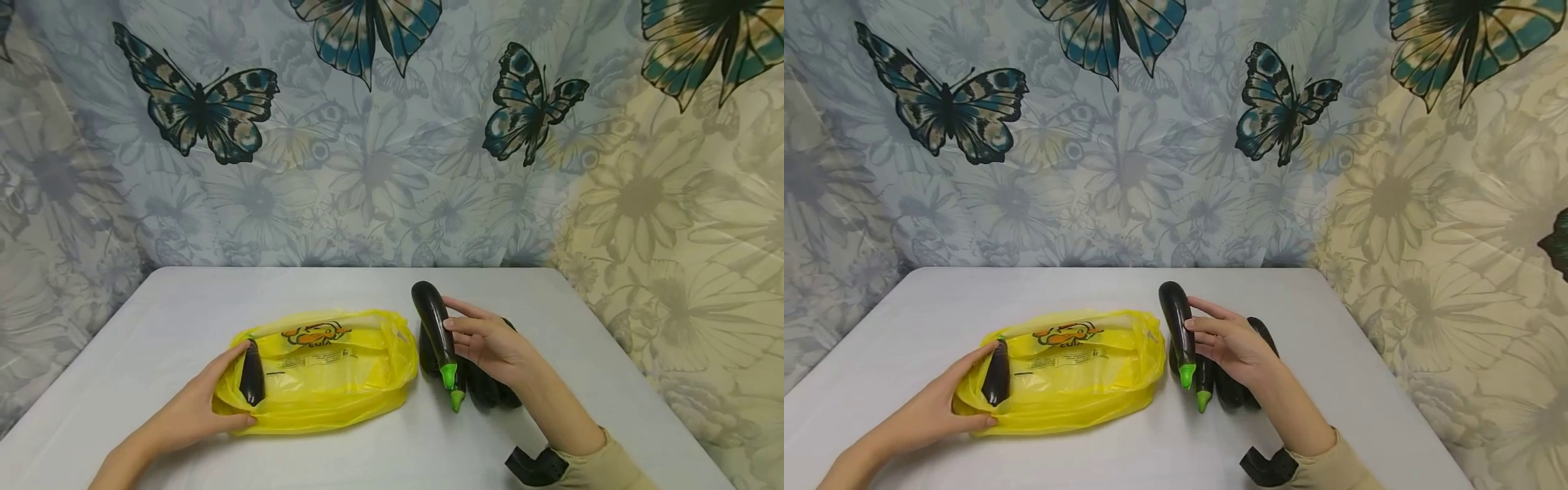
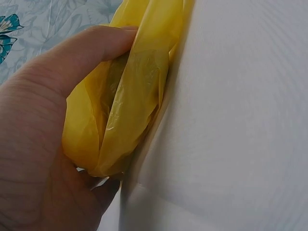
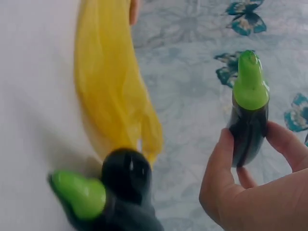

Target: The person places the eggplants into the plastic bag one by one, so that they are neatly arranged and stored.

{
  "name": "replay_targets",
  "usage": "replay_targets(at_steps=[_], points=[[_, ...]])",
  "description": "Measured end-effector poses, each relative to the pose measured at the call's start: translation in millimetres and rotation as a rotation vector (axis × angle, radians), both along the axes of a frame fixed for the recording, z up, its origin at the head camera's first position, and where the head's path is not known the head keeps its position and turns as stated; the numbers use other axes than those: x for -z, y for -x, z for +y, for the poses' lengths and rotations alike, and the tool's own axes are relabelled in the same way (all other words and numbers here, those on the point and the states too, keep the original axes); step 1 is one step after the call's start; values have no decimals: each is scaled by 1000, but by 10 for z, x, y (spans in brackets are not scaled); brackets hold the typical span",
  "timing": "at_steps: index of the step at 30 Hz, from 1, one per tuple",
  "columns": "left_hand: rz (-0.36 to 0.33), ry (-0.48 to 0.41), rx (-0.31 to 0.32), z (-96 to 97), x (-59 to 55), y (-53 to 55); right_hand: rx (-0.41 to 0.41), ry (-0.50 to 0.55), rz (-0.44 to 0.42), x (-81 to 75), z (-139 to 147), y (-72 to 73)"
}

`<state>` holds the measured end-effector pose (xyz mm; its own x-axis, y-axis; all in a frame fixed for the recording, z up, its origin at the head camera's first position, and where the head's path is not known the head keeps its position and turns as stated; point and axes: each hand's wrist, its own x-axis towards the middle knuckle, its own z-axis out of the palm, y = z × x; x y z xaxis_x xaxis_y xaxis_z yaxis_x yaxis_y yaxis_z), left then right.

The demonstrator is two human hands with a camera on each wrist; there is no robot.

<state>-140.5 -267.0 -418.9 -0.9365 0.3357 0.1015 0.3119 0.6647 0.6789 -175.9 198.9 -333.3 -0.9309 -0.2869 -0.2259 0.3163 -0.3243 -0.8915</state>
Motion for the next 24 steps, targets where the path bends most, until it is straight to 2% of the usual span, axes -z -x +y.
replay_targets(at_steps=[6, 13, 19, 24], points=[[-10, -1, 3, 13, 9, 27, -11, 35, -24, 5, -217, -11], [3, -16, 4, -12, 27, 9, -15, 63, -59, 22, -617, -12], [16, -10, 0, -17, 48, 7, -46, 104, -97, 141, -962, -16], [11, -22, 0, -11, 42, 8, -53, 82, -114, 237, -1165, 7]])
